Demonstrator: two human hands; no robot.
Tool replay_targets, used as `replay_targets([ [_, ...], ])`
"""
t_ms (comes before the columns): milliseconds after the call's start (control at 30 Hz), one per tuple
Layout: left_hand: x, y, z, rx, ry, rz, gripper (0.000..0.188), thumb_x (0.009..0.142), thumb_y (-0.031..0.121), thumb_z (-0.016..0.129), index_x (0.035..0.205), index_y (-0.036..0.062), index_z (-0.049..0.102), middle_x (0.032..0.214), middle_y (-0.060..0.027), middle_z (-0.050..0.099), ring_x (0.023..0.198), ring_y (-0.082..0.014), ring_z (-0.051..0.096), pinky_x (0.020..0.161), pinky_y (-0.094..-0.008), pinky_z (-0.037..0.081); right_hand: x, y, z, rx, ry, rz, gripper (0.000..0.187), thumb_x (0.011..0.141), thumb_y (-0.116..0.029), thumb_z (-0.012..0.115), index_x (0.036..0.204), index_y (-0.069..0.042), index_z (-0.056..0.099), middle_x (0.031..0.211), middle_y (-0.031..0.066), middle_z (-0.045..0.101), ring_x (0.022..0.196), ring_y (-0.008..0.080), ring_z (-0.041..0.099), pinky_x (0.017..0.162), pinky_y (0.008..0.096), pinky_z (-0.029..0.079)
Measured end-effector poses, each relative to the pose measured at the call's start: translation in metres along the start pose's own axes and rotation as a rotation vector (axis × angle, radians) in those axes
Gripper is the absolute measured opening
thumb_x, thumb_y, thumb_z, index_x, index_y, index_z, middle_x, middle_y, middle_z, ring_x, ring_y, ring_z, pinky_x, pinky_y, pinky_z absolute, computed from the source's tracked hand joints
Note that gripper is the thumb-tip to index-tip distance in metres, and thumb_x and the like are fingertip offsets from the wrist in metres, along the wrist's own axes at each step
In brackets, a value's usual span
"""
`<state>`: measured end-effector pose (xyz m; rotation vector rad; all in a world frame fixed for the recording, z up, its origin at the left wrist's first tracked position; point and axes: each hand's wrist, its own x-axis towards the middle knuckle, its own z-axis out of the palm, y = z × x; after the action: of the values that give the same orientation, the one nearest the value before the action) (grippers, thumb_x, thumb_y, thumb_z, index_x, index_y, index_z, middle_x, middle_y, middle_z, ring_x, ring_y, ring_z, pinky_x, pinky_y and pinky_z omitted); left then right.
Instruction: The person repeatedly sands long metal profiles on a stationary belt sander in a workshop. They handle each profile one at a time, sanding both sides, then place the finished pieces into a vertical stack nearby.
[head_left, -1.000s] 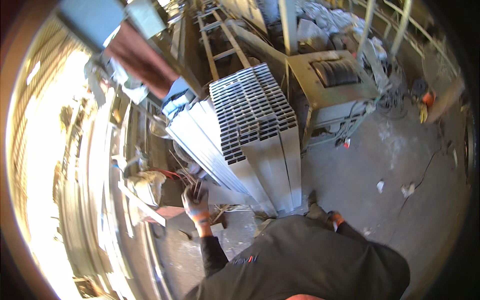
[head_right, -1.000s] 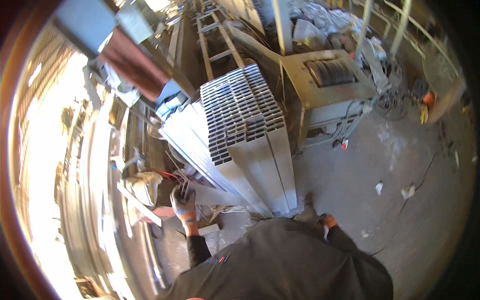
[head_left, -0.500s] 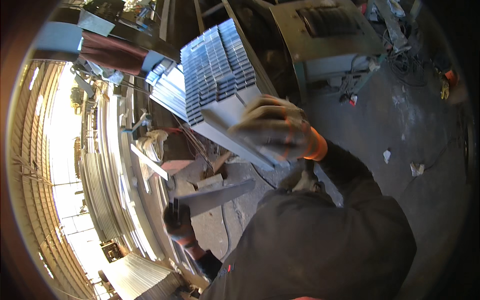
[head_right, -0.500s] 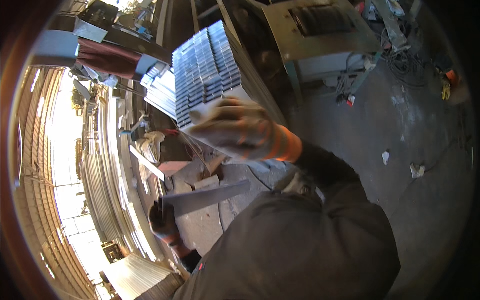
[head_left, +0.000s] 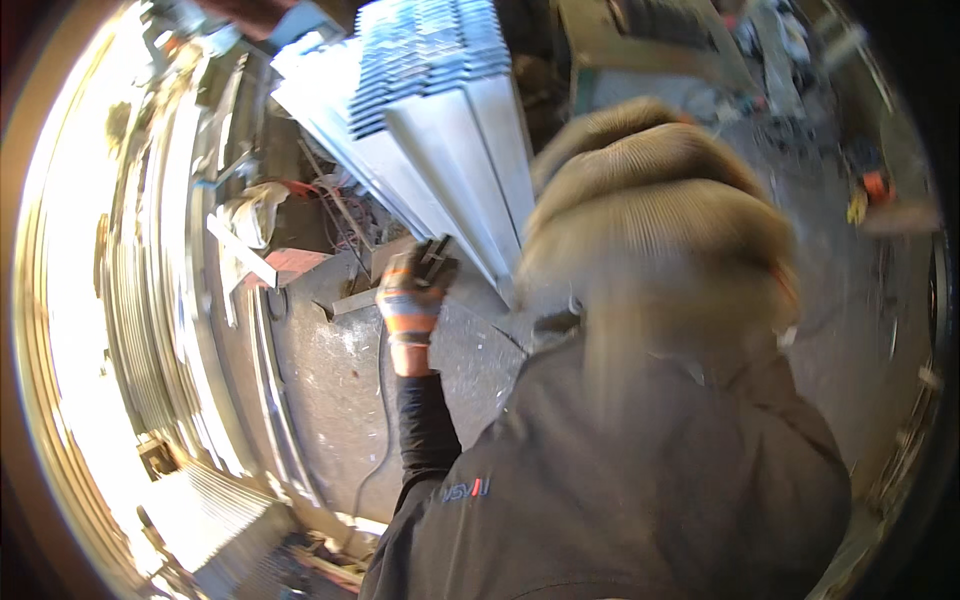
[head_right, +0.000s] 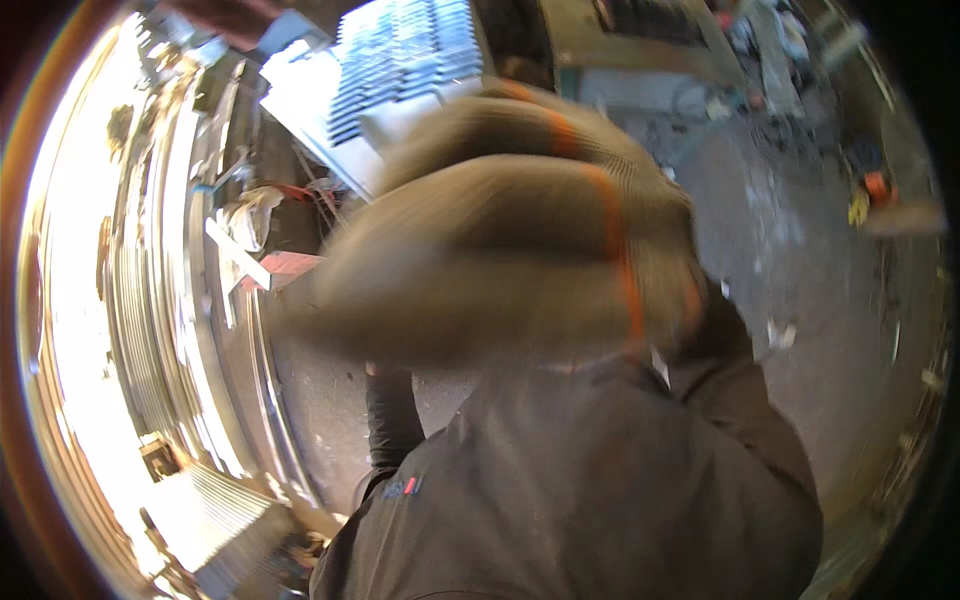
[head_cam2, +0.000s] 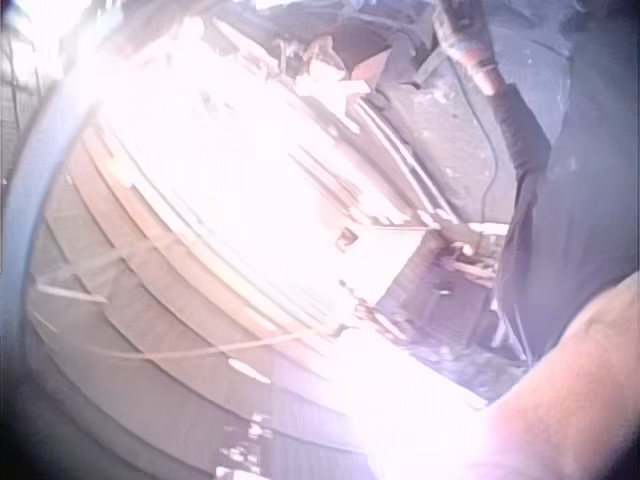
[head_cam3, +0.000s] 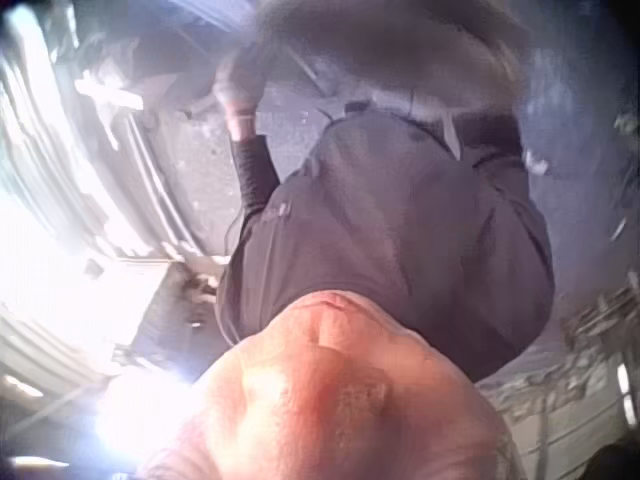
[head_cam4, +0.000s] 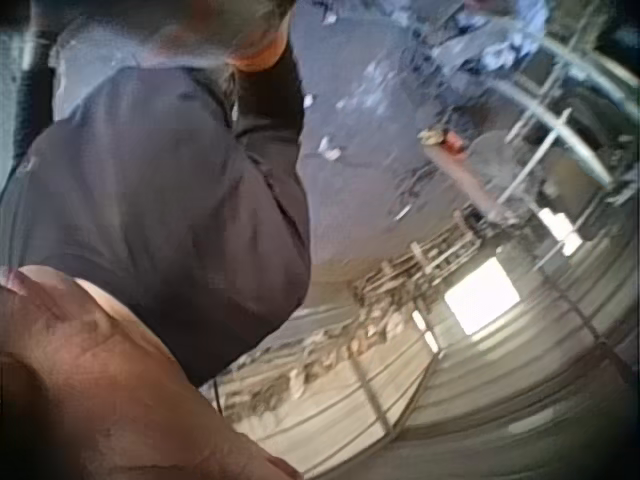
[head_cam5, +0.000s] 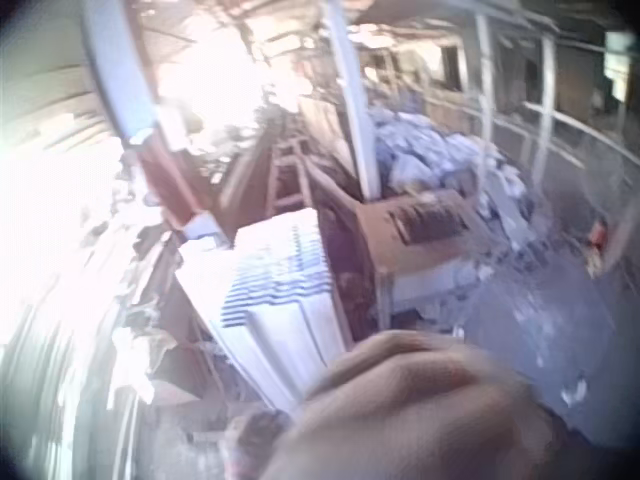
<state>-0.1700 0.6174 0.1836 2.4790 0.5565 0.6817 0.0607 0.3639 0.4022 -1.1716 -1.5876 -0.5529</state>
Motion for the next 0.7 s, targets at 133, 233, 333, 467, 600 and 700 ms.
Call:
replay_targets([
  [133, 0.018, 0.001, 0.053, -0.03, 0.017, -0.085, 0.053, 0.081, 0.033, 0.104, 0.124, 0.0087, 0.084, 0.113, -0.0125, 0.082, 0.102, -0.035, 0.081, 0.09, -0.045, 0.066, -0.09, 0.009, 0.017, 0.134, -0.029, 0.452, 0.034, 0.104, 0.006, 0.078, 0.138, 0.002, 0.079, 0.135, 0.0161, 0.083, 0.114, 0.0221, 0.083, 0.093, 0.0346, 0.068],
  [233, 0.06, -0.007, 0.093, -0.004, 0.096, -0.106, 0.06, 0.079, 0.029, 0.106, 0.129, 0.0062, 0.08, 0.115, -0.0124, 0.08, 0.102, -0.037, 0.08, 0.091, -0.0465, 0.065, -0.192, 0.032, 0.063, 0.388, -0.053, 0.932, 0.037, 0.104, 0.001, 0.08, 0.141, -0.001, 0.08, 0.128, 0.0142, 0.086, 0.11, 0.0194, 0.082, 0.094, 0.0339, 0.066],
  [333, 0.096, -0.012, 0.143, 0.05, 0.243, -0.109, 0.071, 0.08, 0.028, 0.105, 0.138, 0.0067, 0.071, 0.115, -0.0126, 0.078, 0.103, -0.0389, 0.079, 0.092, -0.0487, 0.064, -0.284, 0.048, 0.076, 0.363, -0.272, 1.291, 0.04, 0.111, -0.015, 0.079, 0.149, -0.003, 0.076, 0.132, 0.0159, 0.086, 0.112, 0.0168, 0.079, 0.098, 0.0338, 0.064],
  [467, 0.138, -0.018, 0.203, -0.313, 0.305, -0.294, 0.08, 0.083, 0.026, 0.105, 0.145, 0.0016, 0.06, 0.123, -0.0193, 0.078, 0.107, -0.0383, 0.079, 0.094, -0.0458, 0.064, -0.344, 0.108, 0.054, 0.369, -0.621, 1.26, 0.055, 0.11, -0.033, 0.077, 0.159, -0.01, 0.069, 0.14, 0.0213, 0.082, 0.125, 0.0347, 0.08, 0.109, 0.0422, 0.062],
  [600, 0.159, -0.005, 0.244, 0.02, 0.29, -0.404, 0.068, 0.094, 0.029, 0.099, 0.141, -0.0019, 0.062, 0.122, -0.0217, 0.08, 0.11, -0.0315, 0.079, 0.095, -0.0462, 0.063, -0.395, 0.174, 0.039, 0.327, -0.798, 1.347, 0.061, 0.109, -0.038, 0.075, 0.165, -0.015, 0.064, 0.152, 0.0239, 0.074, 0.141, 0.0389, 0.071, 0.12, 0.046, 0.056],
  [700, 0.128, 0.034, 0.256, -0.101, 0.188, -0.298, 0.059, 0.087, 0.03, 0.102, 0.129, 0.0047, 0.069, 0.114, -0.0228, 0.078, 0.105, -0.0424, 0.078, 0.091, -0.0517, 0.063, -0.446, 0.239, 0.052, 0.233, -0.93, 1.033, 0.064, 0.112, -0.037, 0.066, 0.17, -0.011, 0.055, 0.172, 0.0239, 0.056, 0.16, 0.039, 0.052, 0.132, 0.0439, 0.044],
])
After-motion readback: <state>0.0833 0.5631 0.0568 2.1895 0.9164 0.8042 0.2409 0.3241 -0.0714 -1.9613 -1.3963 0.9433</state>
